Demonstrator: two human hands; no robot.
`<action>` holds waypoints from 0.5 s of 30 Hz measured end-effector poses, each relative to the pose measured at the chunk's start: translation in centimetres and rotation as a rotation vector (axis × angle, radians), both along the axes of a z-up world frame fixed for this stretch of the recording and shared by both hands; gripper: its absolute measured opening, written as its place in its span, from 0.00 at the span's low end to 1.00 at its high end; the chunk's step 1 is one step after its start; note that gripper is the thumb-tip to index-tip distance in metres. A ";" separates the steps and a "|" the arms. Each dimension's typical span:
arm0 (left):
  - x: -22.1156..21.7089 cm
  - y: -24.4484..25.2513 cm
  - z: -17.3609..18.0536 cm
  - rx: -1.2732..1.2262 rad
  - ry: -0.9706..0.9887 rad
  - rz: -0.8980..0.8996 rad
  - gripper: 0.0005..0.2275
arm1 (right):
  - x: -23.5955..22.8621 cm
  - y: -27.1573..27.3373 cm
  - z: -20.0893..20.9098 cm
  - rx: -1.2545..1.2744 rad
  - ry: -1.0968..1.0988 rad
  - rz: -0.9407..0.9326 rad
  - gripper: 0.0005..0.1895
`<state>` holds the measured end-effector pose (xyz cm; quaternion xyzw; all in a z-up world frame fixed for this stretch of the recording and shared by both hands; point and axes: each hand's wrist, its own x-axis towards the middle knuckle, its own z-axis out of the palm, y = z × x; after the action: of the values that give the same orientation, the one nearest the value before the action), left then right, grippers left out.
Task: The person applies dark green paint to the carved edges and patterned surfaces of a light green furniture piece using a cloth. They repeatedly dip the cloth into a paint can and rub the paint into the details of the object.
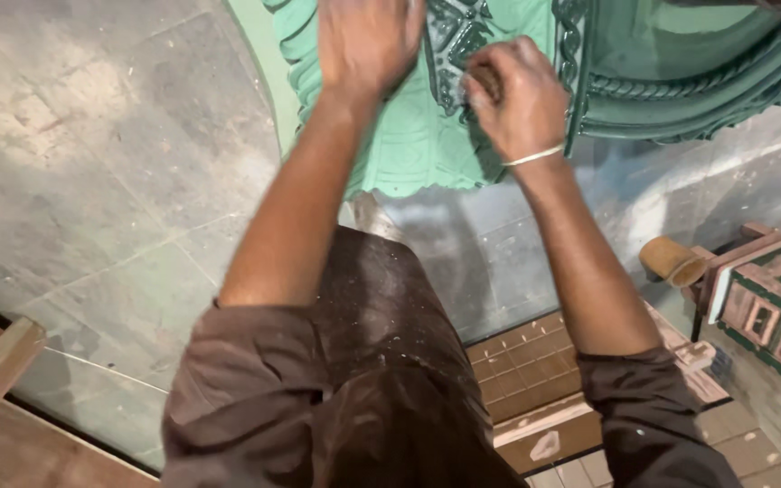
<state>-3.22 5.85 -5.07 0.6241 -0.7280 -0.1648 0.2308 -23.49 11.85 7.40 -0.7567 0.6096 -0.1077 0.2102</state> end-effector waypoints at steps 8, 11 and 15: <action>-0.8 3.8 4.4 -0.004 -0.079 0.065 0.09 | 0.6 -0.2 0.7 -0.036 -0.029 -0.035 0.14; -0.6 3.6 4.5 0.035 -0.067 0.052 0.09 | 0.4 -0.3 -0.5 -0.036 -0.002 -0.020 0.19; -0.8 3.6 4.4 -0.027 -0.084 0.070 0.11 | -0.2 0.5 -1.1 -0.044 0.013 -0.106 0.25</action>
<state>-4.05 9.44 -0.67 0.6524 -0.7169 -0.1206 0.2140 -23.72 12.33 6.27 -0.7284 0.6478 -0.1272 0.1834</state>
